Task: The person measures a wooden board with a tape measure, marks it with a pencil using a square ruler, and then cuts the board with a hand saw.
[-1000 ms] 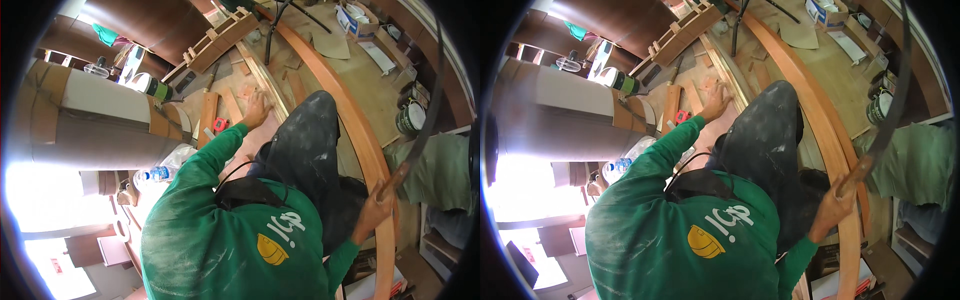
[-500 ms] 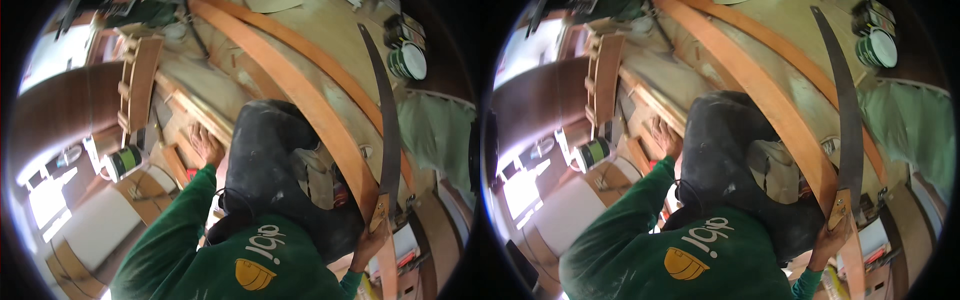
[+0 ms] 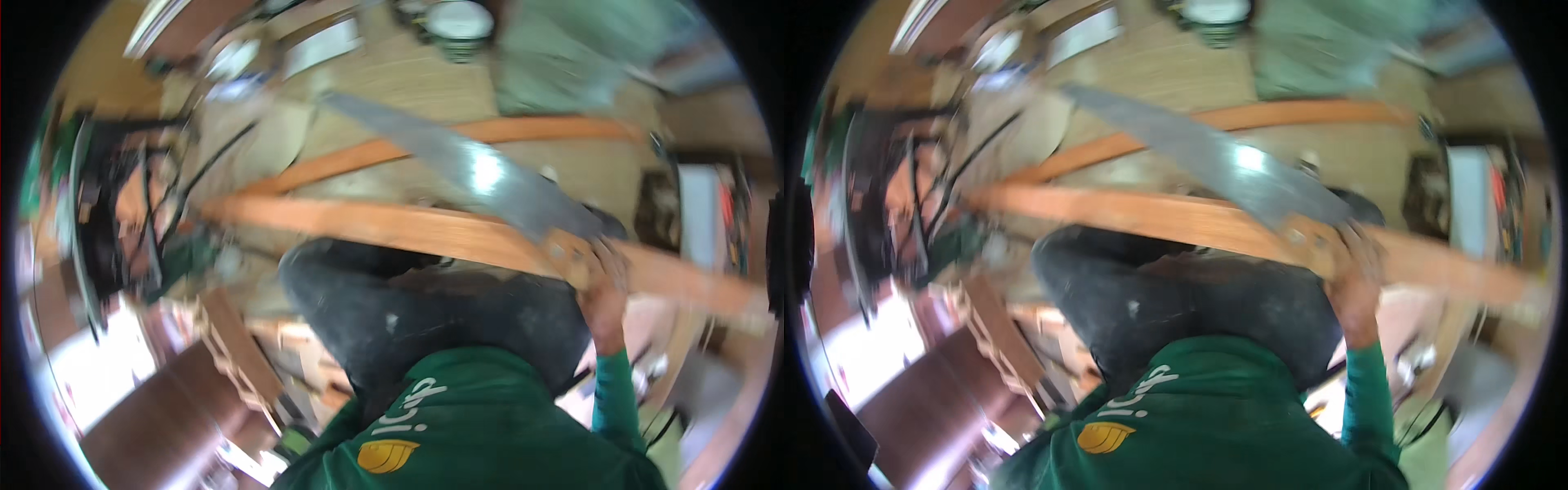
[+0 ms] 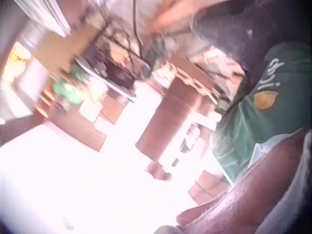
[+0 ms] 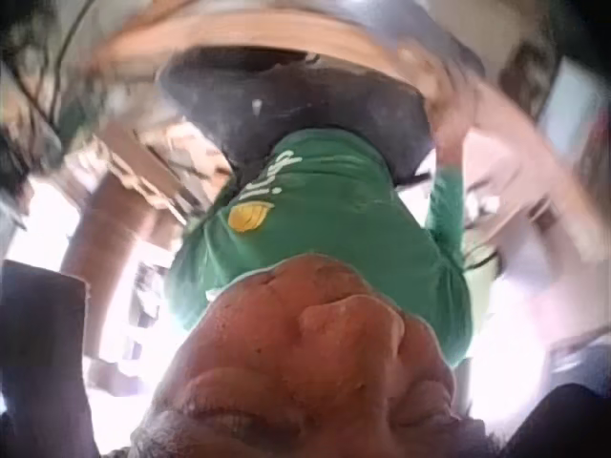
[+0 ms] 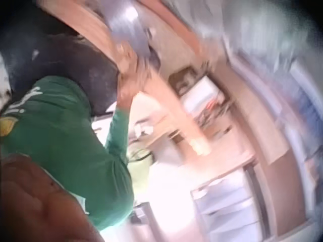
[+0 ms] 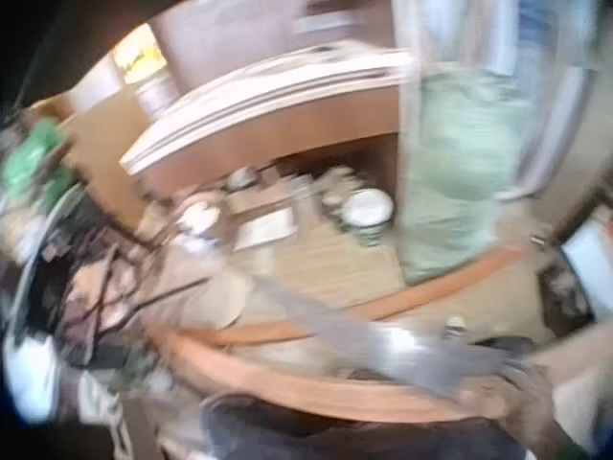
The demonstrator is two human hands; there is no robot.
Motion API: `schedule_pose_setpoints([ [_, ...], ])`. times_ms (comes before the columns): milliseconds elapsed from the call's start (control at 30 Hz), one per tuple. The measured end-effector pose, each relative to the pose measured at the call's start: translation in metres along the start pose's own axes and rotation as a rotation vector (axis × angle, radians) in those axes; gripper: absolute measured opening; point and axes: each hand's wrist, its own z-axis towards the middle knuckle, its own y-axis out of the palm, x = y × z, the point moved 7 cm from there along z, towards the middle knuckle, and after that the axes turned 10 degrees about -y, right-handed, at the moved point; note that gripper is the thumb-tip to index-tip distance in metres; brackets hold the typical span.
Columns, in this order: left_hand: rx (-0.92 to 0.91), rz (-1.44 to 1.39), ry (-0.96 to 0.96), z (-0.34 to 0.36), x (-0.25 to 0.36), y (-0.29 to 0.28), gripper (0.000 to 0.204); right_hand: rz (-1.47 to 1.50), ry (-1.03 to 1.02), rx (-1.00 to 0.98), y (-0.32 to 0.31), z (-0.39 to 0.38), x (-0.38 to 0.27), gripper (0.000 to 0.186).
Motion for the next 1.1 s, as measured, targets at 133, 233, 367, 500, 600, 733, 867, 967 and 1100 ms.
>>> schedule_pose_setpoints([
  [133,-0.030,-0.020,0.050,0.022,-0.016,0.014,0.045,-0.041,0.031,0.093,-0.007,0.001,-0.012,0.049],
  [233,-0.052,-0.043,0.092,0.052,-0.016,0.024,0.045,-0.116,0.014,0.129,-0.020,-0.003,-0.009,0.044],
  [367,-0.132,-0.068,0.164,0.084,-0.024,0.015,0.045,-0.079,0.023,0.115,-0.022,-0.005,-0.017,0.041],
  [500,-0.328,-0.461,0.369,0.140,0.047,-0.052,0.046,-0.147,0.052,0.188,-0.006,-0.014,-0.013,0.048],
  [600,-0.657,-0.888,0.366,0.140,0.188,-0.108,0.031,-0.064,0.192,0.146,-0.002,-0.012,-0.010,0.050],
  [733,-0.522,-0.626,1.148,0.077,0.358,-0.118,0.057,0.025,0.159,0.288,-0.016,-0.011,-0.005,0.046],
  [867,-0.487,-0.389,1.436,0.068,0.437,-0.045,0.076,0.052,0.167,0.279,-0.016,-0.008,-0.005,0.048],
  [967,-1.189,-0.241,1.243,0.069,0.455,0.008,0.083,0.044,0.253,0.267,-0.020,-0.014,-0.016,0.045],
  [1100,-1.472,-0.469,1.006,0.052,0.441,0.031,0.070,0.071,0.293,0.302,-0.014,-0.034,-0.018,0.046],
])
